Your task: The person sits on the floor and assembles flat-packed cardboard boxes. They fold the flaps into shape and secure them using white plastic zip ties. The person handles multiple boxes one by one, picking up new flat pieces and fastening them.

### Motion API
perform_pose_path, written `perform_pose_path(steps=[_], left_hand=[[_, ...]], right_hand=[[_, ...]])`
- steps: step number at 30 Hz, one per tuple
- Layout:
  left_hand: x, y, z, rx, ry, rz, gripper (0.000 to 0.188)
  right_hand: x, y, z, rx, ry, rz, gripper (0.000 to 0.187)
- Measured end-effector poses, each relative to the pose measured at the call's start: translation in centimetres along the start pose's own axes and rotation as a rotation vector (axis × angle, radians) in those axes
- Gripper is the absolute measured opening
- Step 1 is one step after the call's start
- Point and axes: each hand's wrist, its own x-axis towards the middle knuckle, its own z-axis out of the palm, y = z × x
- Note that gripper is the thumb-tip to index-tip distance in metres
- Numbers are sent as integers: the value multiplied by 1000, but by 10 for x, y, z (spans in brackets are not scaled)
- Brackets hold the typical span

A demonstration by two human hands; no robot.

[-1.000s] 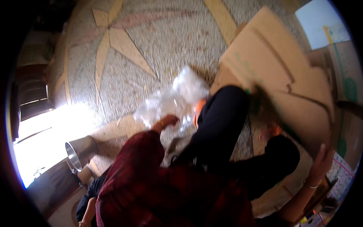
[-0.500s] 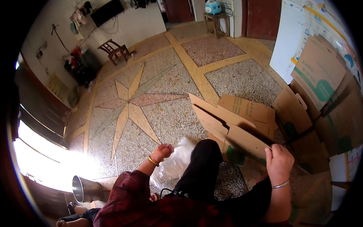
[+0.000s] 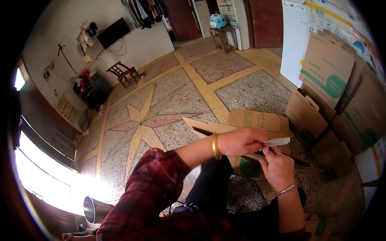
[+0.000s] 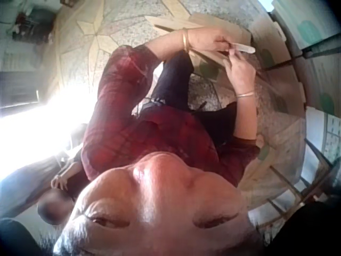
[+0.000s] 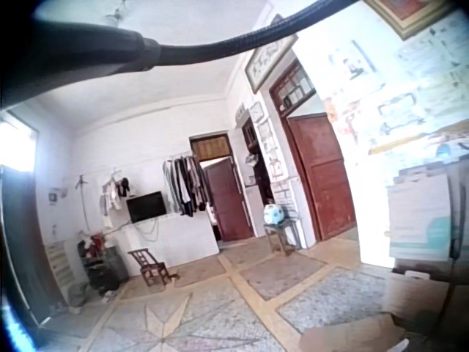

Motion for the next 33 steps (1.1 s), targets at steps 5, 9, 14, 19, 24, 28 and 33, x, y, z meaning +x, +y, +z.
perform_pose_path(steps=[5, 9, 14, 19, 24, 28, 33], left_hand=[[32, -36, 20, -381, -237, -272, 17], [44, -54, 16, -679, -212, -421, 16], [44, -56, 20, -830, -163, -410, 13], [46, -56, 26, -885, -194, -306, 11], [49, -68, 34, -905, -197, -256, 9], [44, -53, 26, -762, -184, -214, 11], [54, -49, 37, -626, -239, -212, 13]], right_hand=[[-7, 14, 2, -14, 6, 28, 34], [-1, 14, -8, 42, 101, 35, 33], [3, 21, 1, 467, 334, 133, 21], [-3, 40, 12, 698, 380, 338, 17], [7, 35, 4, 1054, 498, 533, 19], [20, 39, 4, 1170, 418, 551, 15], [19, 65, 18, 960, 429, 606, 21]])
